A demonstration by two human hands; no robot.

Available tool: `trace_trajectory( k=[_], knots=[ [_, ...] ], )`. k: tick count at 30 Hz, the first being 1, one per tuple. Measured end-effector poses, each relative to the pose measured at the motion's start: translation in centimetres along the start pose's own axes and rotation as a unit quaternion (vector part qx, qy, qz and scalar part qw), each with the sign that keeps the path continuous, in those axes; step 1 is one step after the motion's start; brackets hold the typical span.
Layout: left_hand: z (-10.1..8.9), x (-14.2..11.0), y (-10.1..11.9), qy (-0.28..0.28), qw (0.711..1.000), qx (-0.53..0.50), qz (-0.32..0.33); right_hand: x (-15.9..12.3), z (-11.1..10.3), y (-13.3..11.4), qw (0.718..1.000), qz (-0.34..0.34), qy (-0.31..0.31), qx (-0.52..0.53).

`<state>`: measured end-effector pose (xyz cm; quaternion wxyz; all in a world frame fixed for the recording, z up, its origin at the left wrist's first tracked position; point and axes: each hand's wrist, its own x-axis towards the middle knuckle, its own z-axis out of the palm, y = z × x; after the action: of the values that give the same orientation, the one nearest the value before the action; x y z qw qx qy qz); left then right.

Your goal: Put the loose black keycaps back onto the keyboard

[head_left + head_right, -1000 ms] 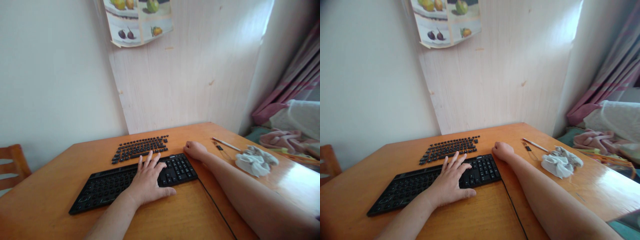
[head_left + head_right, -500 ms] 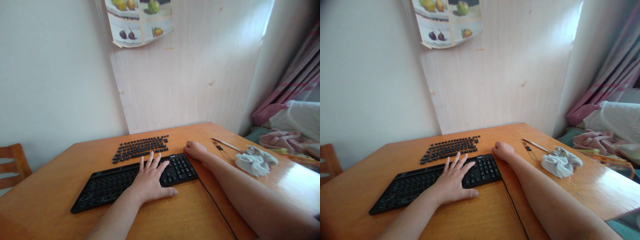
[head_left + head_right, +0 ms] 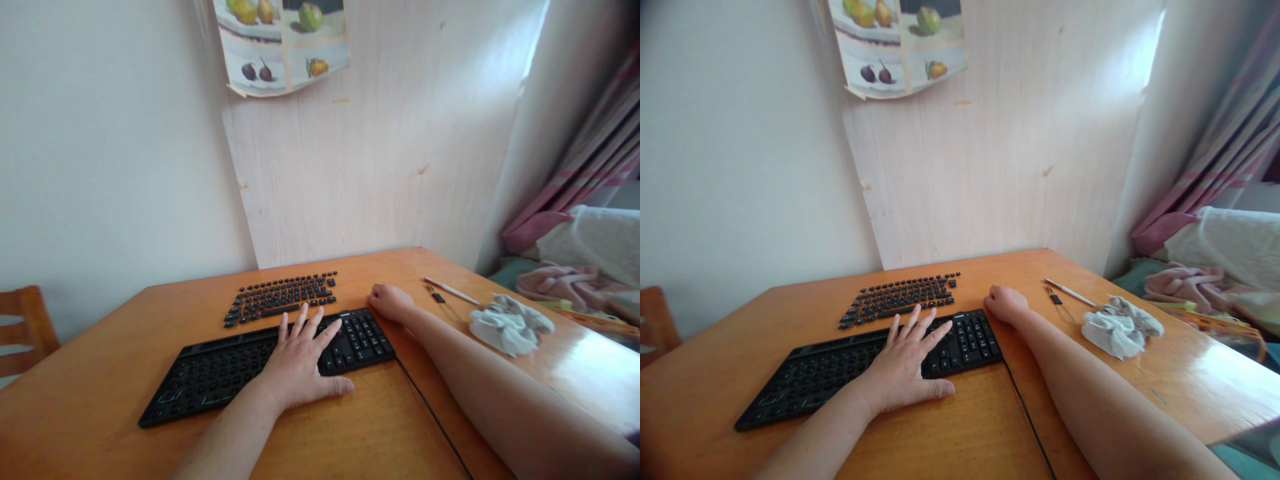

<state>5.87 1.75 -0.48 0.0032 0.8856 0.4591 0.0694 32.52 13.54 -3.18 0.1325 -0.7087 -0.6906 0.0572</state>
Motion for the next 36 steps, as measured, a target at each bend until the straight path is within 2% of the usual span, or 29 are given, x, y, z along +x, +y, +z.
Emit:
trace_trajectory(
  k=[8,12,15,21,25,28,32,34,36],
  knots=[
    [0.0,0.0,-0.1,0.009,1.0,-0.004,-0.002,0.0,-0.2,0.0,1.0,0.002,-0.006,0.006],
    [-0.4,0.1,-0.1,0.061,0.998,-0.013,-0.023,0.1,-0.2,0.0,1.0,0.0,-0.006,0.005],
    [-0.9,0.1,-0.4,0.123,0.99,-0.043,-0.049,0.2,-0.2,0.0,1.0,0.001,-0.006,0.004],
    [-3.3,-0.1,-1.1,0.264,0.945,-0.176,-0.073,0.2,-0.2,0.1,1.0,0.0,-0.007,0.006],
    [-5.1,0.2,-1.5,0.285,0.909,-0.282,-0.117,0.2,-0.1,0.1,1.0,0.003,-0.007,0.008],
    [-5.8,0.8,-2.0,0.293,0.878,-0.345,-0.154,0.2,-0.2,0.1,1.0,0.002,-0.009,0.011],
    [-5.1,1.8,-2.8,0.329,0.842,-0.383,-0.189,0.2,-0.3,0.1,1.0,0.0,-0.01,0.013],
    [-4.2,2.2,-3.4,0.34,0.84,-0.364,-0.215,0.2,-0.3,0.2,1.0,0.0,-0.011,0.013],
    [-3.1,2.3,-4.0,0.332,0.858,-0.308,-0.24,0.3,-0.3,0.2,1.0,-0.001,-0.01,0.012]
  ],
)
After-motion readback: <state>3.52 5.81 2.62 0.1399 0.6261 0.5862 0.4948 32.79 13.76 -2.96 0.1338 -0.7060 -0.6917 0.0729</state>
